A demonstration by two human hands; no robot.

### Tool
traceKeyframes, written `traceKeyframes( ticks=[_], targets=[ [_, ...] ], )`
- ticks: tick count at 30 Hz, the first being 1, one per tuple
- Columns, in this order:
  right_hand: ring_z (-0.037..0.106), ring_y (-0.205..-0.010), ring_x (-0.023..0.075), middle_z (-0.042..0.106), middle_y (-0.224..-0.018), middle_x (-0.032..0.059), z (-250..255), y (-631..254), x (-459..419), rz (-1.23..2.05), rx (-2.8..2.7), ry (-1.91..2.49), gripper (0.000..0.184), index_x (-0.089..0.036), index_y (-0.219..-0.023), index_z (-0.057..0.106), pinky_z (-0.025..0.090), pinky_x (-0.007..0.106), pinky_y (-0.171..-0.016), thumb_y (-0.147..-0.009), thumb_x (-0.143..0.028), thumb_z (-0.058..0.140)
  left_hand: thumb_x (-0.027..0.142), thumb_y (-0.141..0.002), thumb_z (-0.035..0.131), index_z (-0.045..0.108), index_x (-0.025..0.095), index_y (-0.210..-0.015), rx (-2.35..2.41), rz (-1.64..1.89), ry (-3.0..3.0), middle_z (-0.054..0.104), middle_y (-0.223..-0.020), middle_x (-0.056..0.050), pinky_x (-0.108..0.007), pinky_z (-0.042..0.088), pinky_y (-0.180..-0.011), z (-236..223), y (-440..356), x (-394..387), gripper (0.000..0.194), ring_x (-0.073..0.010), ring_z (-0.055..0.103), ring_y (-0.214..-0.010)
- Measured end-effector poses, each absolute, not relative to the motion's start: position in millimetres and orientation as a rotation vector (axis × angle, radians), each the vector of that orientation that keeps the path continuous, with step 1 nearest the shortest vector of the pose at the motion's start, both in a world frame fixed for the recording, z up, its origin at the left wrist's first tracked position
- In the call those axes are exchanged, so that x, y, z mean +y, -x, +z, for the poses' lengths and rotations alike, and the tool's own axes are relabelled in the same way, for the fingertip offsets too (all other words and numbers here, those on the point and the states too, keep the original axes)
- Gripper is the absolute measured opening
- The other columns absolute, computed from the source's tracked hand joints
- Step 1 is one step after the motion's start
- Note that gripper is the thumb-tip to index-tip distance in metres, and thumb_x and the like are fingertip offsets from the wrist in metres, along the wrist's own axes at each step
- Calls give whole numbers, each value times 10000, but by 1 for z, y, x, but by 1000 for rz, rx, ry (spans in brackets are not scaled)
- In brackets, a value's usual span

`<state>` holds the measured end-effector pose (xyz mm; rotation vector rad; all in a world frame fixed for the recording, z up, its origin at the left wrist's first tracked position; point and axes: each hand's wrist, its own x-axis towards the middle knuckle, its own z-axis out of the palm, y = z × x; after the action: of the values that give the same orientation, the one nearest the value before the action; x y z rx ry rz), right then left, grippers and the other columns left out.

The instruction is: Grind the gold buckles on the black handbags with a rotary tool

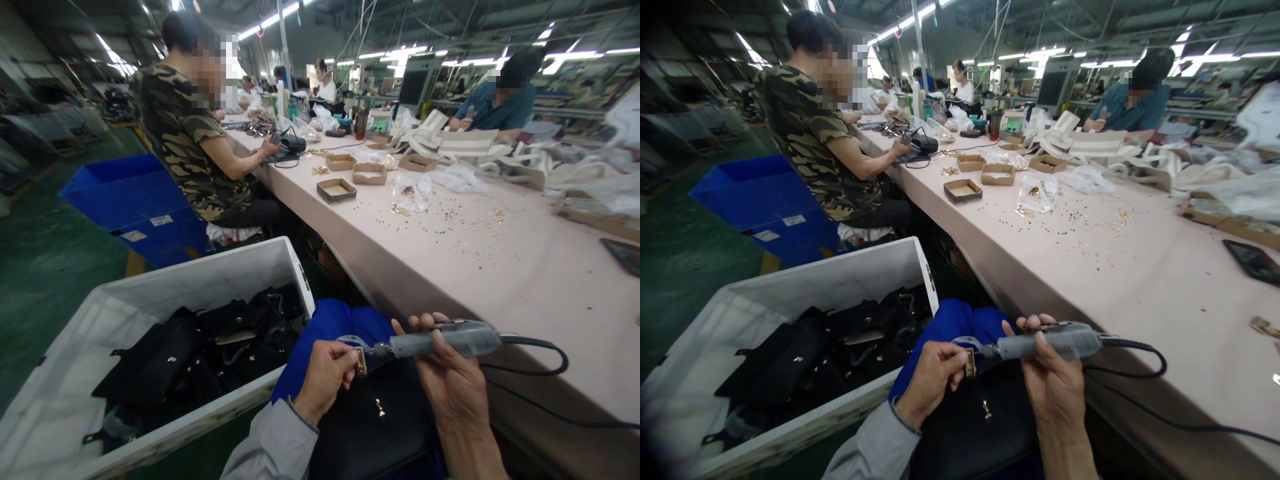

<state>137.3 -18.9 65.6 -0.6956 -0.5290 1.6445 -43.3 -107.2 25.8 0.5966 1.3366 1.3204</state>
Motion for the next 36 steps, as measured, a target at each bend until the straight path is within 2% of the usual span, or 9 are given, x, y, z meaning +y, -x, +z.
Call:
traceKeyframes(
  ticks=[8,14,20,29,36],
  targets=[
    [656,-1089,261,692,-1027,13,64,-138,-20,1644,-527,707,313,-246,-1078,728,436,761,-1113,-793,-185,842,434,-839,736,752,98,-674,1394,1311,-691,540,-461,5,-212,303,-414,28,42,-106,375,-72,407,-396],
    [658,-1090,262,695,-1032,15,64,-138,-20,1642,-510,706,310,-236,-1091,721,454,765,-1096,-806,-172,823,387,-818,734,761,99,-670,1405,1317,-694,535,-459,11,-215,297,-421,29,42,-105,325,-69,399,-397],
    [671,-1059,263,703,-1002,12,68,-134,-22,1622,-489,730,326,-229,-1060,730,452,767,-1099,-762,-177,851,379,-783,756,753,101,-673,1407,1329,-662,521,-454,24,-218,289,-423,27,42,-106,299,-67,394,-393],
    [669,-1068,259,705,-1021,13,64,-134,-21,1624,-474,725,298,-234,-1070,733,482,752,-1084,-794,-159,815,385,-764,781,759,95,-689,1372,1341,-642,534,-470,17,-217,299,-428,22,43,-107,301,-67,403,-405],
    [674,-1067,262,717,-1003,11,63,-133,-20,1624,-470,727,312,-236,-1070,733,449,774,-1095,-783,-180,843,385,-759,780,777,75,-759,1319,1335,-609,622,-544,-37,-222,365,-451,20,45,-107,309,-87,466,-450]
  ],
)
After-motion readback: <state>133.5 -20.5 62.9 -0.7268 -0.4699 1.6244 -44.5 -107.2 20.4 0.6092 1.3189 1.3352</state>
